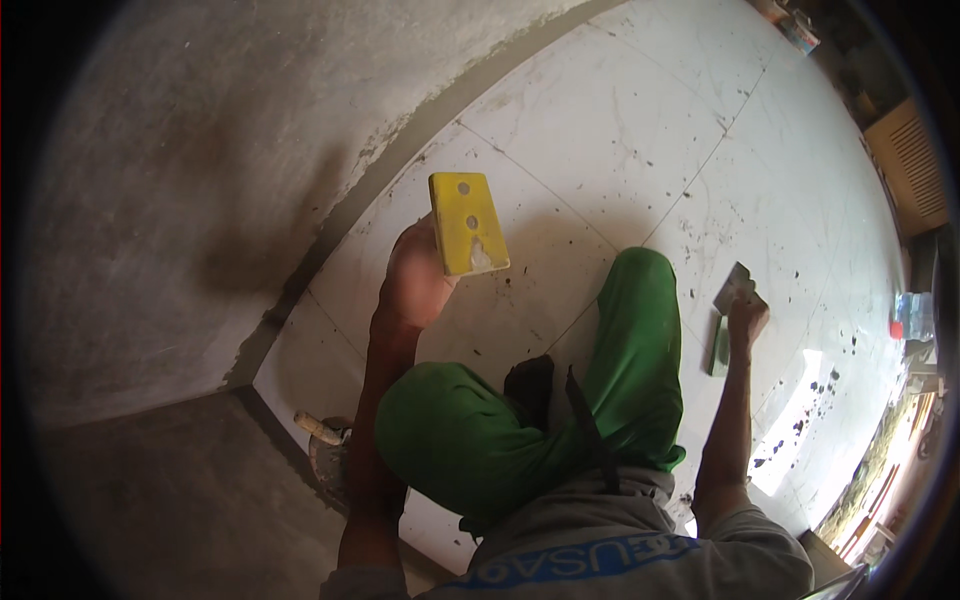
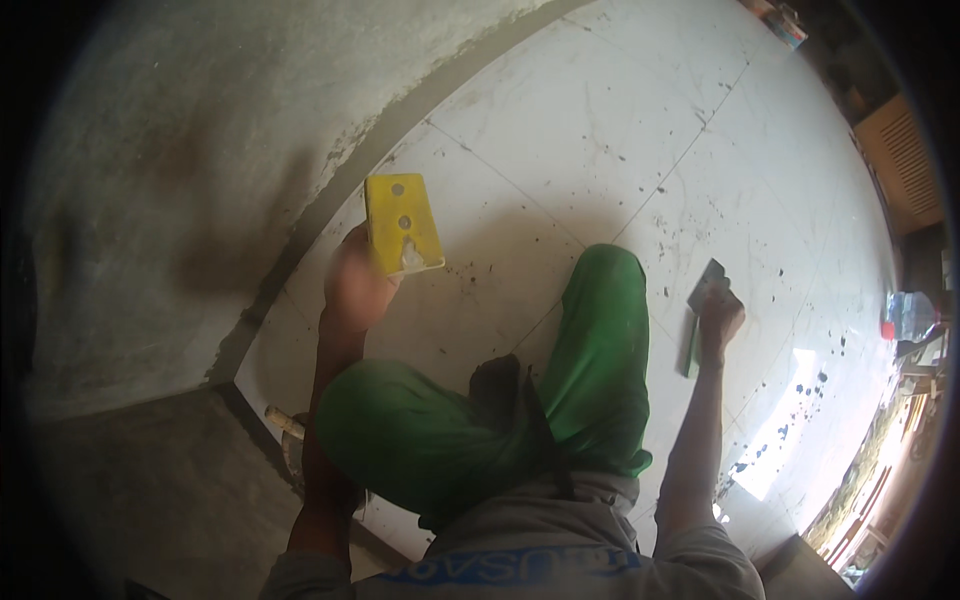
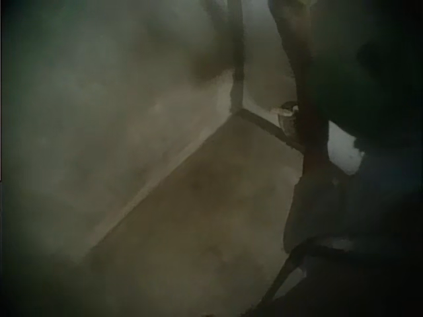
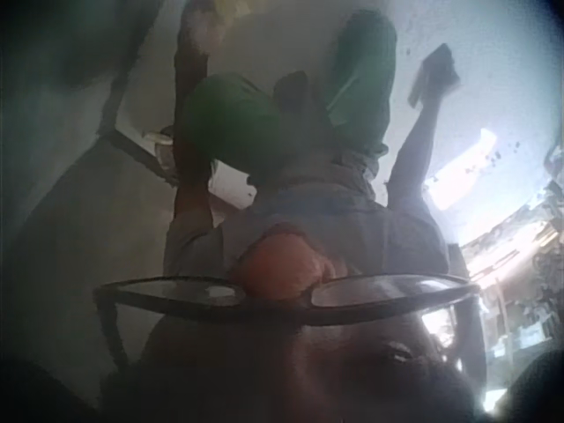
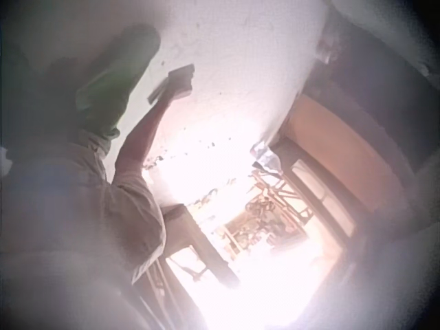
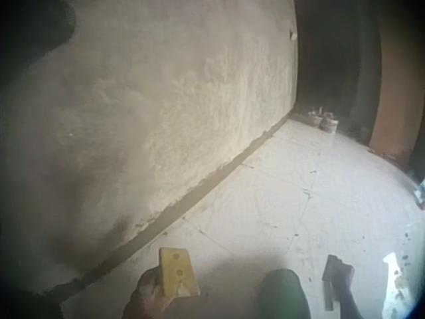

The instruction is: The person applies grout to the seam between a tiled floor and a wall using a rubber float, picking up more grout from a bucket by hand and smoothing it along the joint.

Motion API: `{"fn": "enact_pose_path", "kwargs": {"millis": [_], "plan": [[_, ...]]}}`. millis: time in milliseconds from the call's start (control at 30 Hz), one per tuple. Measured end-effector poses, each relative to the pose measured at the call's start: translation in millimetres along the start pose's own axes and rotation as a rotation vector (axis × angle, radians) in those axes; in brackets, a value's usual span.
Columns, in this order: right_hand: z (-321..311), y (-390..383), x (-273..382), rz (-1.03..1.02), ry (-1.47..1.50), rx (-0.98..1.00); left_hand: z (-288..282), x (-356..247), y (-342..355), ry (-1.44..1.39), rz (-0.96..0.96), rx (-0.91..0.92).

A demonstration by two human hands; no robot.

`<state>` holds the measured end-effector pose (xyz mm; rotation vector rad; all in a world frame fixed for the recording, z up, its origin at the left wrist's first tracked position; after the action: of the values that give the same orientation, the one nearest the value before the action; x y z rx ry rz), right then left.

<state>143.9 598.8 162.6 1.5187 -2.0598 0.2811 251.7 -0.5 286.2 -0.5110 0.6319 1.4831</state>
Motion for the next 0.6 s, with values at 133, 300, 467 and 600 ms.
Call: {"fn": "enact_pose_path", "kwargs": {"millis": [133, 300, 467, 600], "plan": [[49.7, -26.6, -9.2, -0.199, 0.413, 0.273, -5.3, 6.3, 1.5, 0.068, -0.042, -0.035], [82.5, -25.0, 41.9, 0.038, -0.32, 0.054, -10.5, 13.1, 4.8, 0.097, -0.059, -0.068], [98.6, -59.1, 189.0, -0.155, 0.445, 0.508, -4.7, 31.0, 24.8, 0.045, -0.137, -0.353], [123.8, -151.1, 316.0, -0.124, 0.955, 0.904, -37.5, 52.6, 40.4, 0.029, -0.154, -0.402]]}}
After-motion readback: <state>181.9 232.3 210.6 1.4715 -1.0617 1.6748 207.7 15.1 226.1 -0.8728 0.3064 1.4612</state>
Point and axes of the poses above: each hand's wrist, its own y-axis towards the middle knuckle, its own z-axis out of the palm, x = y × z, the point moved 5 cm from there along y, towards the middle knuckle, and after that the axes turned 4 degrees about x, right-handed, at the moved point
